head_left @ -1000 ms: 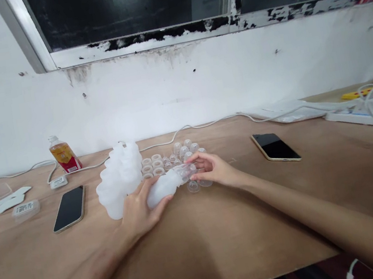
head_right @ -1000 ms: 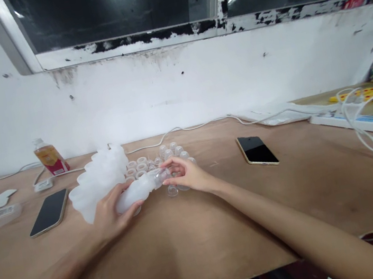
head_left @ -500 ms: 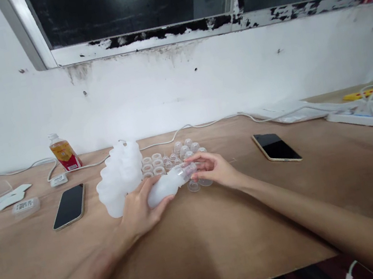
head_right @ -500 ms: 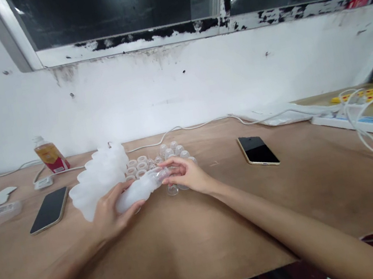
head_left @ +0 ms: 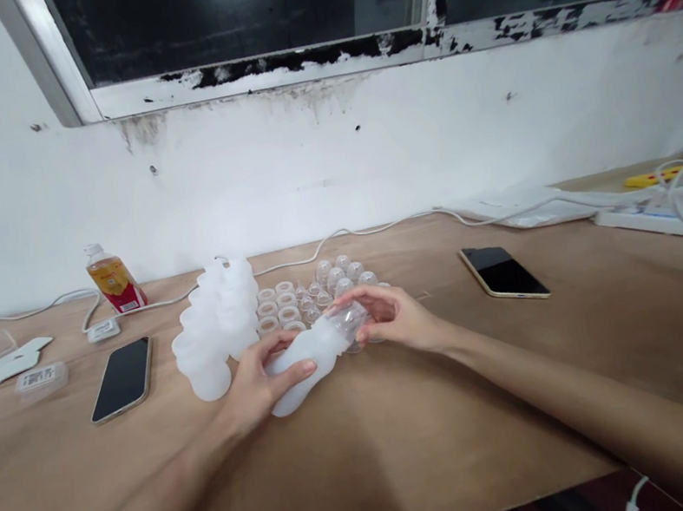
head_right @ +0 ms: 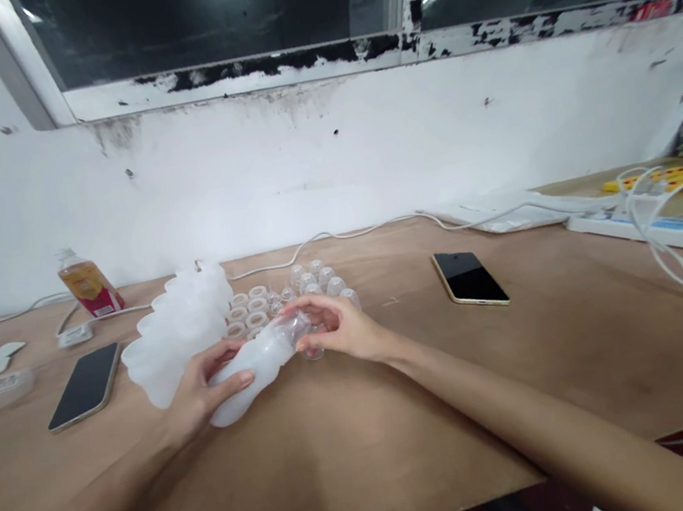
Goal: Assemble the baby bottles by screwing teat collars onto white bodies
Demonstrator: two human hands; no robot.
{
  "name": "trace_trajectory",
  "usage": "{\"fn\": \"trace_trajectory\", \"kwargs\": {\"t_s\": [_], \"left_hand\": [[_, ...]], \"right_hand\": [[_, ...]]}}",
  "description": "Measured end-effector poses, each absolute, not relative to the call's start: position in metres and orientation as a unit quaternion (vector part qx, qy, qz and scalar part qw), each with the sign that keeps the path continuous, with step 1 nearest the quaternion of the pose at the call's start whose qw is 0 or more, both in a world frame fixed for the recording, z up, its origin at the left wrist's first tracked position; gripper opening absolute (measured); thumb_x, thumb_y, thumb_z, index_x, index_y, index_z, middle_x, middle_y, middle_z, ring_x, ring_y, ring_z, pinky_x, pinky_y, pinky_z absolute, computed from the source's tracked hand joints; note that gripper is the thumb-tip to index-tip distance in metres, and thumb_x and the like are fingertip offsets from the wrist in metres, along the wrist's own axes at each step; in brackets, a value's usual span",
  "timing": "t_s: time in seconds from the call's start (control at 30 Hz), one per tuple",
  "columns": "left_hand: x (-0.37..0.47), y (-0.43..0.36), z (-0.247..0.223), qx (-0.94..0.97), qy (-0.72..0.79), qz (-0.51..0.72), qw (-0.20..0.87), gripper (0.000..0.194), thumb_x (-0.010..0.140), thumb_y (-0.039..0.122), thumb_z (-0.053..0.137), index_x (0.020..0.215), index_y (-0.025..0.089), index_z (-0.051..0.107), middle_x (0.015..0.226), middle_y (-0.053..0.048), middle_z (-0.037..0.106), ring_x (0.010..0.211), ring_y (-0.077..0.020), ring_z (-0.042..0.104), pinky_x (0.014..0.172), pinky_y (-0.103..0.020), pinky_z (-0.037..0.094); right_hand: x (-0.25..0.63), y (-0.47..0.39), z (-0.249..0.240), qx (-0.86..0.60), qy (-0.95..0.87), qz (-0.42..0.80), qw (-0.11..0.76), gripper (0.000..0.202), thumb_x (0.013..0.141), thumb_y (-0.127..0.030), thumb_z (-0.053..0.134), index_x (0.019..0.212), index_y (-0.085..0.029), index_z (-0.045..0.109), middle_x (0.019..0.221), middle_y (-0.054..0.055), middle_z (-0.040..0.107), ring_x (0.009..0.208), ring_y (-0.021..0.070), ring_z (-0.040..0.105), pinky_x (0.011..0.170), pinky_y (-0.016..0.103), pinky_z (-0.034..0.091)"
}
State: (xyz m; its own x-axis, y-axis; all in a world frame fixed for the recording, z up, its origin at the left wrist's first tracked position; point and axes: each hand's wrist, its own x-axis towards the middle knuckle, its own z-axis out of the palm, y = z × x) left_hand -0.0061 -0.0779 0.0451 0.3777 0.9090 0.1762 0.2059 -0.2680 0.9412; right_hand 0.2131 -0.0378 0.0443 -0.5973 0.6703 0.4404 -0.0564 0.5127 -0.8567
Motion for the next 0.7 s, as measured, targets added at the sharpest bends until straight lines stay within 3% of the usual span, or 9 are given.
{"fn": "trace_trajectory", "kwargs": {"t_s": [0.07,0.13,0.2,0.4,0.57,0.7], "left_hand": [[0.0,-0.084,0.052,0.646,0.361,0.37,0.562,0.037,0.065,0.041,0.059,0.09,0.014,0.054,0.08,-0.005,0.061,0.063,-0.0145,0.058,0.054,-0.024,0.045],[0.009,-0.092,0.063,0.599,0.302,0.346,0.656,0.047,0.065,0.049,0.054,0.094,0.012,0.052,0.071,-0.006,0.061,0.05,-0.0135,0.057,0.043,-0.023,0.043],[0.017,-0.099,0.076,0.588,0.266,0.364,0.671,0.054,0.063,0.05,0.056,0.1,0.011,0.05,0.067,-0.006,0.061,0.046,-0.0134,0.056,0.041,-0.022,0.043],[0.012,-0.088,0.089,0.567,0.298,0.494,0.587,0.047,0.066,0.044,0.057,0.099,0.01,0.05,0.066,-0.005,0.062,0.051,-0.0143,0.058,0.045,-0.023,0.045],[0.002,-0.074,0.071,0.57,0.348,0.47,0.576,0.04,0.064,0.043,0.06,0.088,0.012,0.052,0.071,-0.005,0.061,0.057,-0.0151,0.059,0.047,-0.021,0.044],[0.003,-0.076,0.056,0.57,0.357,0.428,0.603,0.038,0.065,0.043,0.059,0.084,0.012,0.05,0.068,-0.004,0.059,0.055,-0.0146,0.058,0.047,-0.023,0.044]], "right_hand": [[0.202,-0.049,0.041,-0.137,-0.831,0.41,0.351,0.03,0.076,-0.01,0.045,0.103,-0.023,0.05,0.102,0.002,0.058,0.08,0.0114,0.057,0.063,0.024,0.048],[0.185,-0.063,0.038,-0.055,-0.891,0.365,0.266,0.029,0.076,-0.005,0.036,0.089,-0.019,0.058,0.092,0.002,0.062,0.081,0.0112,0.057,0.069,0.024,0.047],[0.169,-0.075,0.035,0.005,-0.909,0.351,0.224,0.027,0.071,-0.003,0.039,0.072,-0.018,0.062,0.086,0.0,0.064,0.082,0.0109,0.057,0.074,0.021,0.045],[0.171,-0.063,0.044,-0.139,-0.882,0.171,0.417,0.029,0.073,-0.003,0.038,0.074,-0.019,0.062,0.075,0.001,0.064,0.073,0.01,0.057,0.07,0.023,0.046],[0.2,-0.049,0.068,-0.273,-0.762,0.297,0.507,0.021,0.082,-0.024,0.037,0.1,-0.022,0.048,0.091,0.004,0.056,0.076,0.0132,0.057,0.057,0.025,0.048],[0.201,-0.053,0.083,-0.277,-0.777,0.346,0.446,0.037,0.083,-0.041,0.034,0.116,-0.025,0.032,0.103,0.007,0.048,0.062,0.0108,0.055,0.043,0.022,0.043]]}}
